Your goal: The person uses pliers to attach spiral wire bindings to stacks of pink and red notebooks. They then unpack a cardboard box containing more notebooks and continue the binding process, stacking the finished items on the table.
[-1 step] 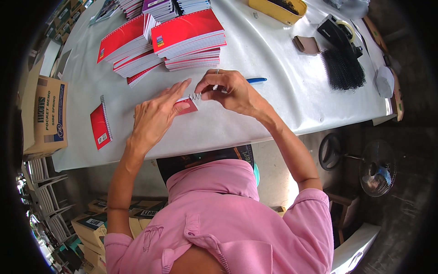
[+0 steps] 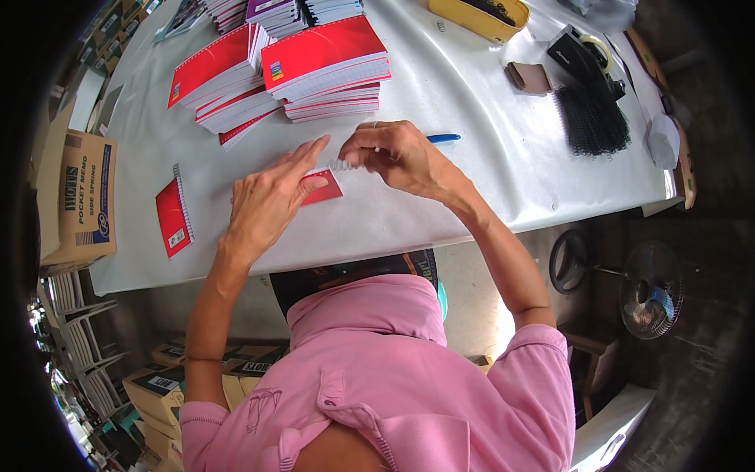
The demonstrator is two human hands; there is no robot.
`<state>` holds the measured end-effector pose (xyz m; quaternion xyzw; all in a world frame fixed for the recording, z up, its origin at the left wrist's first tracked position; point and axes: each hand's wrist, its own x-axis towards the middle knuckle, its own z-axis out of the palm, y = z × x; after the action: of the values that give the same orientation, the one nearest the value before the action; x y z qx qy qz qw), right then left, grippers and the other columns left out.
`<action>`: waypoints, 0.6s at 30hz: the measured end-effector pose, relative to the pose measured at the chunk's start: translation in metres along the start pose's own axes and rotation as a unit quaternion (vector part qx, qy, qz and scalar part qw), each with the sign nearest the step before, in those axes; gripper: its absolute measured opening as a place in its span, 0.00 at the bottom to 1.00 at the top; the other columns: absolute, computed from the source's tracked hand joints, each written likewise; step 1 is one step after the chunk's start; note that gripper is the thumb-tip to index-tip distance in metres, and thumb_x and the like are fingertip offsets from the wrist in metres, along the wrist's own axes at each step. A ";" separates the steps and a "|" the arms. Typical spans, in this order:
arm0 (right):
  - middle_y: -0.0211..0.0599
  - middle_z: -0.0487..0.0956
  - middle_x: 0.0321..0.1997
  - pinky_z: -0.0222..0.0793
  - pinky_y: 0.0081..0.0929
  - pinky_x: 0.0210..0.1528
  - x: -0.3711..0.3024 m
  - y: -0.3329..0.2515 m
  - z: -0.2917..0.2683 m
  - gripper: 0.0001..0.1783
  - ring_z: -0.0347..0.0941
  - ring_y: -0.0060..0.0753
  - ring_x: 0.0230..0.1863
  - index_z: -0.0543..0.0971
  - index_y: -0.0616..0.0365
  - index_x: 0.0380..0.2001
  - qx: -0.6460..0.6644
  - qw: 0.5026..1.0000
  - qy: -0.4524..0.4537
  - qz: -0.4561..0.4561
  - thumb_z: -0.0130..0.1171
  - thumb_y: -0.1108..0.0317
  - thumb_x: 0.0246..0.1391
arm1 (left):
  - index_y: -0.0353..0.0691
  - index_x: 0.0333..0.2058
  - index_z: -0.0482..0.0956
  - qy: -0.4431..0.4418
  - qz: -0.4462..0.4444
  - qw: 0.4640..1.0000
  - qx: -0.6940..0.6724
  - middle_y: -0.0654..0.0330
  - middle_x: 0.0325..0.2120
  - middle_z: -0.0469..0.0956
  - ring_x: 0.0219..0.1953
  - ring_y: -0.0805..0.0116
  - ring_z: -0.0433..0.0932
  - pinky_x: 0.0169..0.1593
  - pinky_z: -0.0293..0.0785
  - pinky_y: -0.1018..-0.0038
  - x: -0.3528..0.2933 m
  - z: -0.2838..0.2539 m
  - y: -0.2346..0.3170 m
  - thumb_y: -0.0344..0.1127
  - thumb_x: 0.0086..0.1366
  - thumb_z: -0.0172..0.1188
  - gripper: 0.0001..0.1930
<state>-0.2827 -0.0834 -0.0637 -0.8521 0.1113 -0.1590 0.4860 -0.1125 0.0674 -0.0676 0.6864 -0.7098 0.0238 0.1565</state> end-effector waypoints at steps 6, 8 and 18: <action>0.40 0.77 0.30 0.67 0.33 0.37 0.006 -0.004 0.002 0.06 0.72 0.41 0.32 0.77 0.63 0.33 -0.057 0.996 0.008 -0.073 0.60 0.77 0.48 | 0.46 0.58 0.68 0.006 -0.002 1.000 -0.014 0.55 0.48 0.77 0.37 0.55 0.82 0.29 0.79 0.63 0.000 0.002 -0.001 0.49 0.62 0.55 0.27; 0.38 0.76 0.30 0.67 0.32 0.37 0.007 0.000 0.000 0.06 0.72 0.37 0.33 0.78 0.63 0.34 -0.029 0.998 -0.004 -0.061 0.60 0.75 0.50 | 0.45 0.57 0.69 0.000 -0.010 1.000 -0.024 0.56 0.47 0.77 0.36 0.56 0.81 0.29 0.79 0.63 0.000 -0.001 0.000 0.49 0.62 0.55 0.27; 0.41 0.75 0.30 0.66 0.35 0.32 0.006 -0.010 0.003 0.08 0.71 0.39 0.29 0.74 0.64 0.33 -0.034 0.999 -0.017 -0.010 0.58 0.70 0.54 | 0.44 0.56 0.69 0.005 -0.013 0.999 -0.039 0.58 0.46 0.77 0.35 0.58 0.81 0.29 0.79 0.63 0.002 -0.002 0.000 0.48 0.61 0.56 0.26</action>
<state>-0.2761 -0.0781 -0.0554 -0.8718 0.0996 -0.1454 0.4570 -0.1120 0.0662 -0.0648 0.6886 -0.7006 -0.0021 0.1872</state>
